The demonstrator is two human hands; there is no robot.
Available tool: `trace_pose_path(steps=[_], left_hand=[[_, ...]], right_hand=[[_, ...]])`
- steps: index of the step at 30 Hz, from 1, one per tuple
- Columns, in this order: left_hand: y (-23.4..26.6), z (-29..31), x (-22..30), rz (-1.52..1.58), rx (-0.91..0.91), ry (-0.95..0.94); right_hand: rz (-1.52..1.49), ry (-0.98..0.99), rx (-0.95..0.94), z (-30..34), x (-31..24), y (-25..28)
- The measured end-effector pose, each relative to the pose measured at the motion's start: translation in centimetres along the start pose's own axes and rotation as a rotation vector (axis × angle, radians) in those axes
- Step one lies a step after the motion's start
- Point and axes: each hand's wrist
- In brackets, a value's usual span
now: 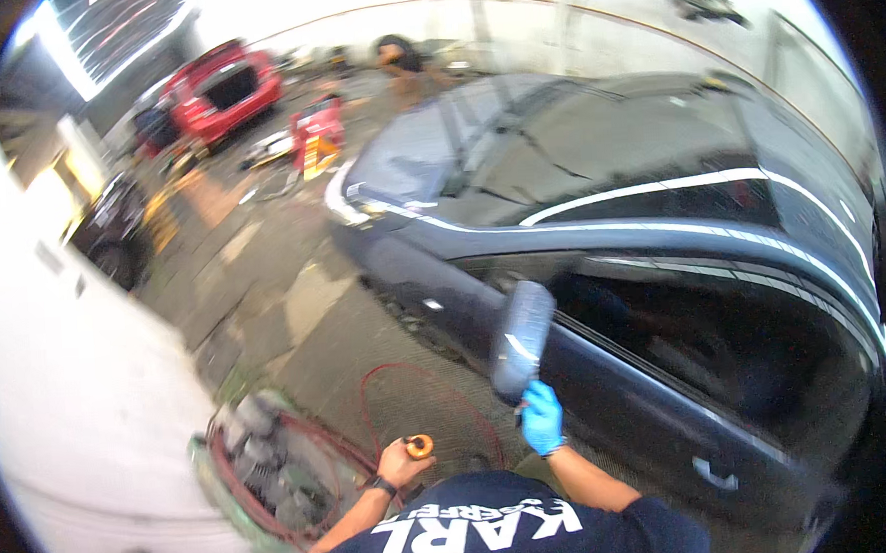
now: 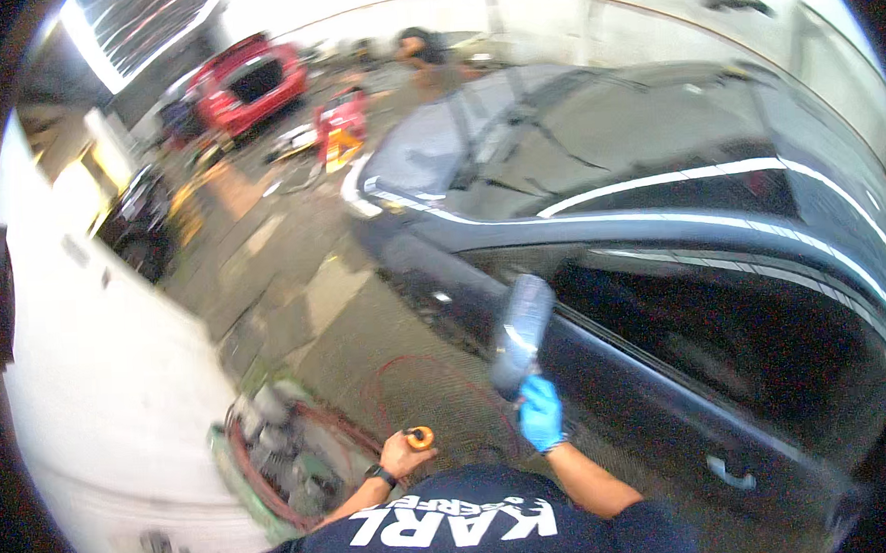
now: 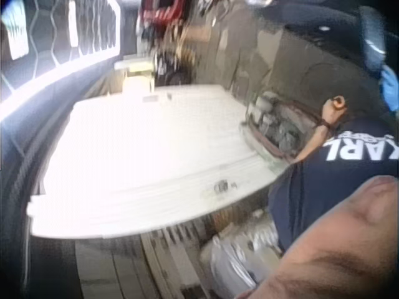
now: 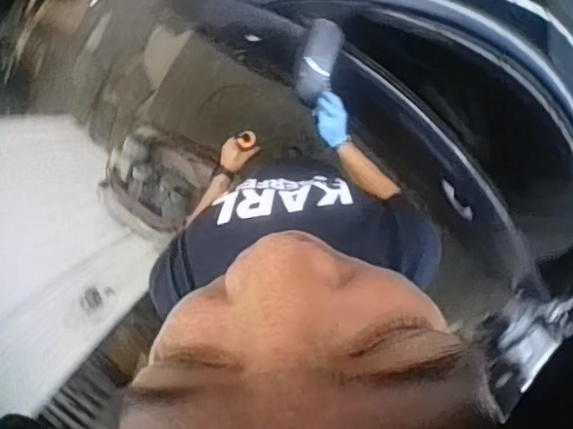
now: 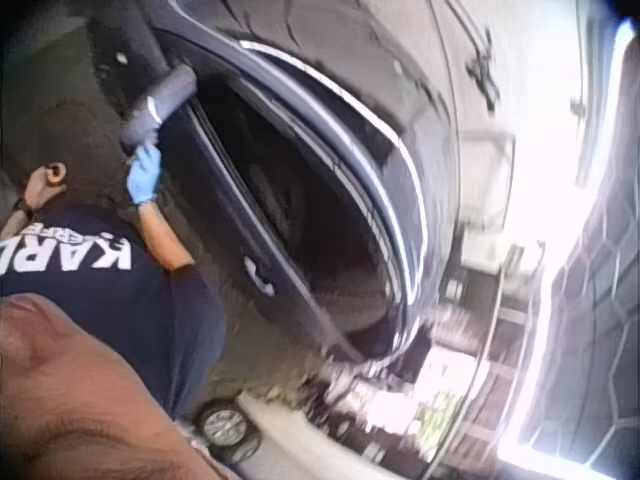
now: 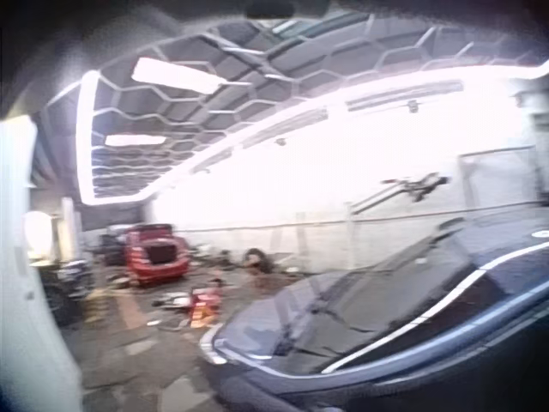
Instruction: The person uses a red squeegee to wipe the side window of a dark sedan, then sprays a cleaning solution from a yellow bottle onto a cloth and wipes the window and side mirror. The person repeats the wiping process on the window and mirror throughout the clip.
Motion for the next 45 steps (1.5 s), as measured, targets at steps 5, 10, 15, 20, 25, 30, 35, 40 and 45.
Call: trace_pose_path(steps=[5,10,15,20,25,30,35,40,45], left_hand=[[0.3,-0.3,-0.1,0.034,0.003,-0.011],[-1.4,-0.3,-2.3,0.165,0.061,-0.037],[-0.9,0.7,-1.4,0.161,0.094,-0.024],[-0.6,1.0,-0.3,0.144,0.051,0.103],[-0.2,1.4,0.8,0.167,0.061,0.009],[0.2,0.4,1.5,0.147,-0.004,-0.014],[0.3,0.1,1.8,0.207,0.017,-0.017],[0.3,-0.5,1.6,0.156,-0.019,-0.051],[-0.1,-0.7,1.2,0.171,-0.062,-0.019]], right_hand=[[-0.807,-0.434,0.177,-9.2,-0.9,-0.6],[-0.564,-0.324,0.134,-13.6,4.2,-1.5],[-0.603,-0.397,0.134,-13.3,3.8,-1.7],[-0.484,-0.493,0.122,-6.7,6.7,-2.5],[-0.222,-0.47,0.079,-1.7,4.6,-2.6],[-0.391,-0.563,-0.018,2.6,2.1,-1.7],[-0.483,-0.465,-0.003,1.4,-1.8,-0.4],[-0.171,-0.059,0.147,-3.9,0.0,-0.6],[-0.205,-0.117,0.103,-1.9,1.1,-0.9]])
Point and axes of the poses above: each hand's wrist, its own z-axis away from the middle knuckle, its own y-axis out of the back of the hand, x = y × z, and after that the axes turned 1 degree about y, right-handed
